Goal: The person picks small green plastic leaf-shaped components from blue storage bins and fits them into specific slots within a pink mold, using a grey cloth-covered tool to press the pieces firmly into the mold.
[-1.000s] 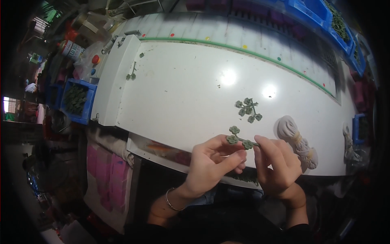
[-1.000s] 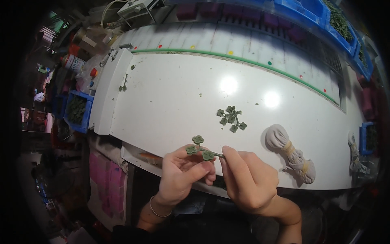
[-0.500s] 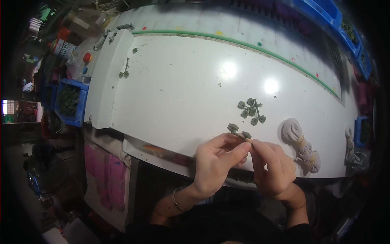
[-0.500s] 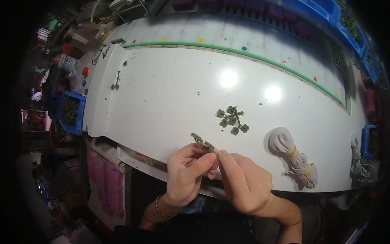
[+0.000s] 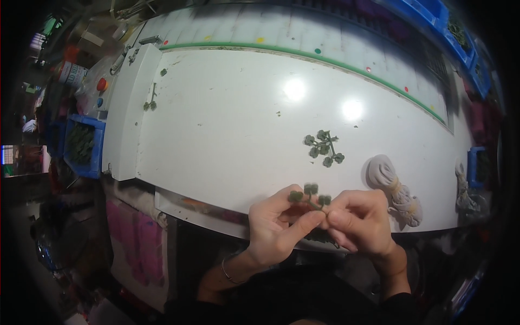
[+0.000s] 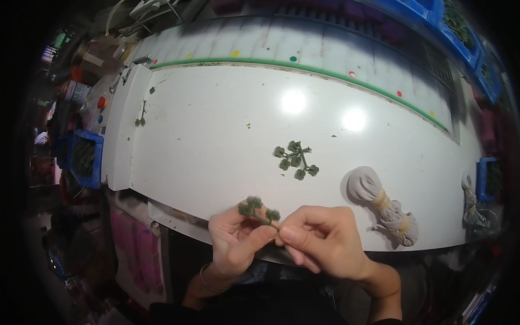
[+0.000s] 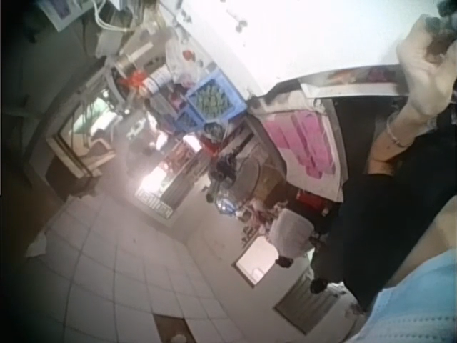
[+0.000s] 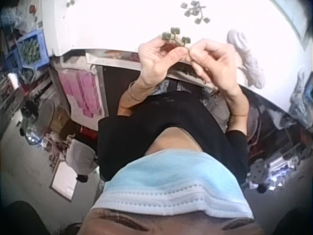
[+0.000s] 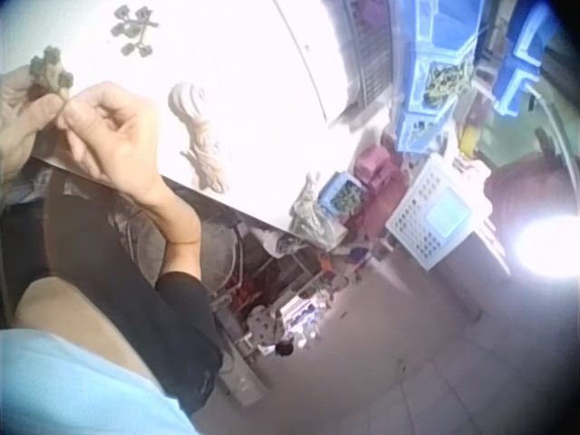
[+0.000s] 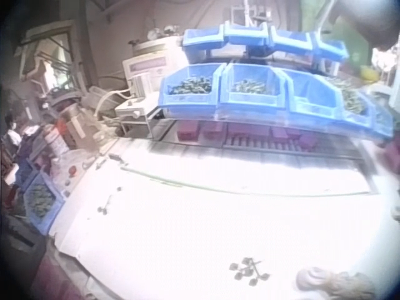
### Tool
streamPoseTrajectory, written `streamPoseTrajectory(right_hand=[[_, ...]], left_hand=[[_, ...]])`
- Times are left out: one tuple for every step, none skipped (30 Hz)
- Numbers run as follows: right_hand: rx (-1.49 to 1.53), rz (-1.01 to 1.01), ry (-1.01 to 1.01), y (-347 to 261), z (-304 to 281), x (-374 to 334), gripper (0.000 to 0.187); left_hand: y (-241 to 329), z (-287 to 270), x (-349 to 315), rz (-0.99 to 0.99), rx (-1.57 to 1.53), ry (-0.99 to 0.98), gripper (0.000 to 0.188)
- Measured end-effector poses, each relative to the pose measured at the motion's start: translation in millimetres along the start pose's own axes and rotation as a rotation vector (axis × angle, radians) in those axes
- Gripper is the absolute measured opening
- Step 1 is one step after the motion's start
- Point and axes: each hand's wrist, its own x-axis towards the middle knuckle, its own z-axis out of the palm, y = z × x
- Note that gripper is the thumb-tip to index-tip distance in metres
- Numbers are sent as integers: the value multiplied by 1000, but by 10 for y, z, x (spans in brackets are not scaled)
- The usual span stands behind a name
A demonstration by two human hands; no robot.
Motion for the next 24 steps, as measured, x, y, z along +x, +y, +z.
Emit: streamPoseTrajectory(right_hand=[[-2, -2, 7, 16, -41, 2, 16], [180, 86, -69, 26, -70, 1, 18], [363, 177, -151, 32, -96, 10, 21], [208, 230, -189, 12, -130, 10, 24], [207, 230, -186, -17, -136, -2, 24], [-261, 196, -191, -51, -135, -9, 23], [-728, 152, -189, -67, -145, -11, 22], [-962, 77, -216, -35, -206, -2, 18], [-962, 77, -215, -10, -220, 11, 18], [-1026, -140, -42, 12, -232, 27, 14], [-1077, -359, 134, 15, -237, 38, 11], [-1142, -476, 247, -27, -226, 105, 5], [-1251, -501, 311, -71, -233, 157, 14], [-1259, -577, 351, -75, -244, 241, 21], [-1265, -655, 393, -61, -250, 334, 28], [-1266, -660, 396, -77, -241, 397, 28], [-1382, -719, 401, -94, -228, 450, 33], [-1499, -779, 405, -105, -227, 477, 38], [-1502, -783, 410, -86, -244, 491, 38], [-1527, -780, 387, -48, -274, 505, 39], [-1550, -780, 357, -8, -294, 527, 39], [-1551, -787, 355, 20, -313, 533, 39], [-1549, -802, 357, 47, -334, 532, 38], [-1548, -813, 363, 57, -340, 516, 36]], left_hand=[[6, -22, 11, 51, 55, -84, 14], [8, -48, 28, 84, 112, -127, 12], [19, -54, 42, 84, 111, -128, 12], [34, -53, 57, 35, 139, -80, 12], [45, -60, 76, -13, 166, -32, 11], [64, -90, 97, -87, 116, 27, 12], [86, -143, 113, -98, 155, 44, 12], [78, -196, 130, -72, 155, 52, 13], [69, -218, 147, -47, 153, 54, 14], [89, -204, 159, -47, 153, 53, 14], [119, -182, 168, -78, 152, 98, 15], [135, -168, 181, -108, 151, 139, 17], [135, -167, 190, -106, 151, 136, 17], [133, -170, 198, -117, 140, 130, 21], [133, -180, 211, -127, 130, 122, 25], [134, -184, 217, -123, 131, 118, 25], [133, -187, 216, -113, 110, 125, 30], [139, -181, 217, -103, 89, 132, 36], [158, -176, 221, -99, 90, 127, 36], [190, -173, 224, -140, 120, 132, 39], [210, -189, 216, -178, 153, 144, 43], [213, -211, 208, -173, 153, 146, 43], [209, -235, 200, -189, 248, 138, 43], [208, -244, 192, -209, 341, 127, 43]])
